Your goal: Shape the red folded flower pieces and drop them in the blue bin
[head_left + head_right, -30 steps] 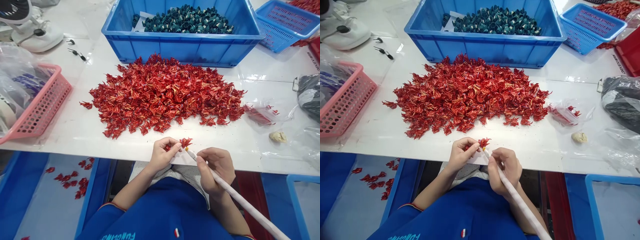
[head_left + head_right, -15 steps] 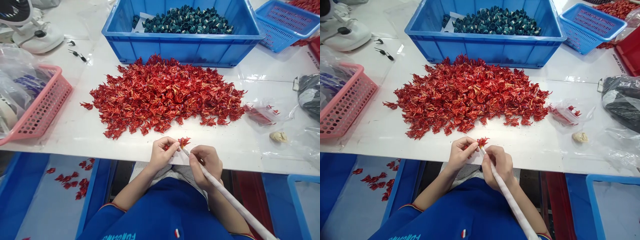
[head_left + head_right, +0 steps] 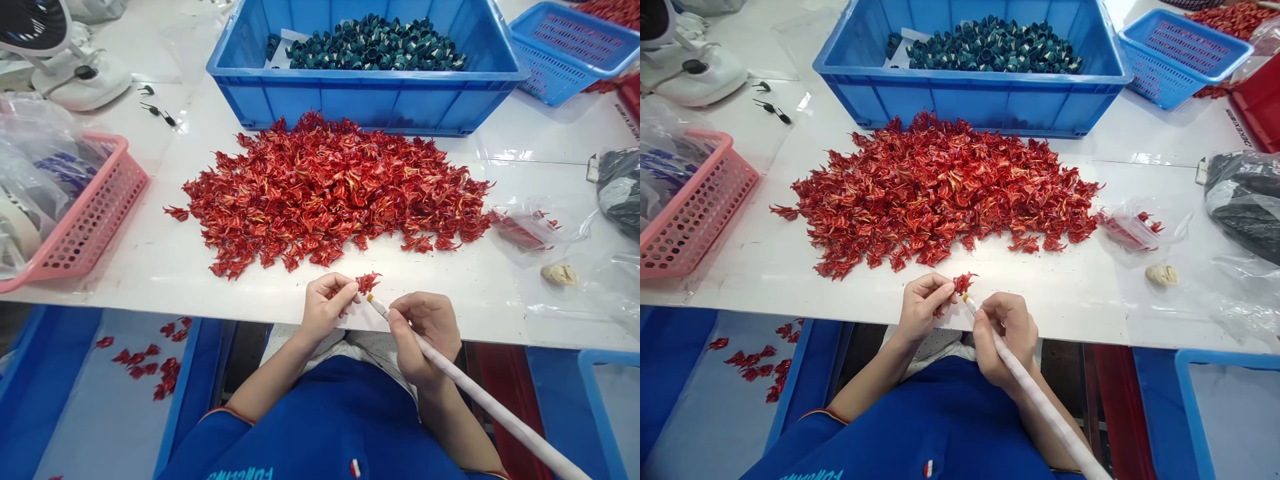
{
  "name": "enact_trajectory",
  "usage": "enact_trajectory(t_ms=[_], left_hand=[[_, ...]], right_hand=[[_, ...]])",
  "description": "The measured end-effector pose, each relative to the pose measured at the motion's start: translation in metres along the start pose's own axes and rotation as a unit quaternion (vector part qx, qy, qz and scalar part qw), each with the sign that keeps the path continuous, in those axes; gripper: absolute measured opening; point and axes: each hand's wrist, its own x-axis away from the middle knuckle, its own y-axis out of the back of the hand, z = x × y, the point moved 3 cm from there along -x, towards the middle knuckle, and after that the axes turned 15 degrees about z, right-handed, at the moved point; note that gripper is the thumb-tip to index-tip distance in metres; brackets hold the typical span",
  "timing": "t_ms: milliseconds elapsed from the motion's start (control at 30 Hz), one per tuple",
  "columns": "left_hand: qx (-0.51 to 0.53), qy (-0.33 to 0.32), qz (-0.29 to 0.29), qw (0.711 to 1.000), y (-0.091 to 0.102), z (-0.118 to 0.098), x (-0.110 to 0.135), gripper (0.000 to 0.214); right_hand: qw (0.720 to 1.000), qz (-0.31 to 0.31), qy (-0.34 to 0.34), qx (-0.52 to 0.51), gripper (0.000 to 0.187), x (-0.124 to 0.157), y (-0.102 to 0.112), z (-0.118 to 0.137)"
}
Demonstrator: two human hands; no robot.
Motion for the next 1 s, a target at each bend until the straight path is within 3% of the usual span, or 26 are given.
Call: enact_trajectory(t_ms=[133,267,400,667,833,1000], left_hand=[[-0.070,-0.036,0.003,0.997,-0.003,-0.005,0.002,0.033],[-0.187,-0.120,0.002,0.975,-0.009,-0.012,0.005,0.021],[-0.239,-0.159,0.002,0.958,-0.012,-0.012,0.007,0.017],[-0.255,-0.180,0.003,0.950,-0.013,-0.013,0.008,0.014],[-0.241,-0.159,0.006,0.957,-0.012,-0.011,0.007,0.017],[-0.214,-0.145,0.018,0.966,-0.011,-0.010,0.006,0.018]], right_hand=[[1.000,-0.007,0.004,0.009,0.017,0.002,0.000,0.000],[0.998,-0.048,0.038,0.035,0.016,0.006,0.004,-0.002],[0.995,-0.063,0.050,0.057,0.015,0.008,0.006,-0.006],[0.995,-0.071,0.064,0.032,0.017,0.005,0.006,0.000],[0.989,-0.138,0.056,-0.022,0.007,-0.004,0.008,0.006],[0.994,-0.111,0.019,0.008,0.033,-0.010,0.012,-0.006]])
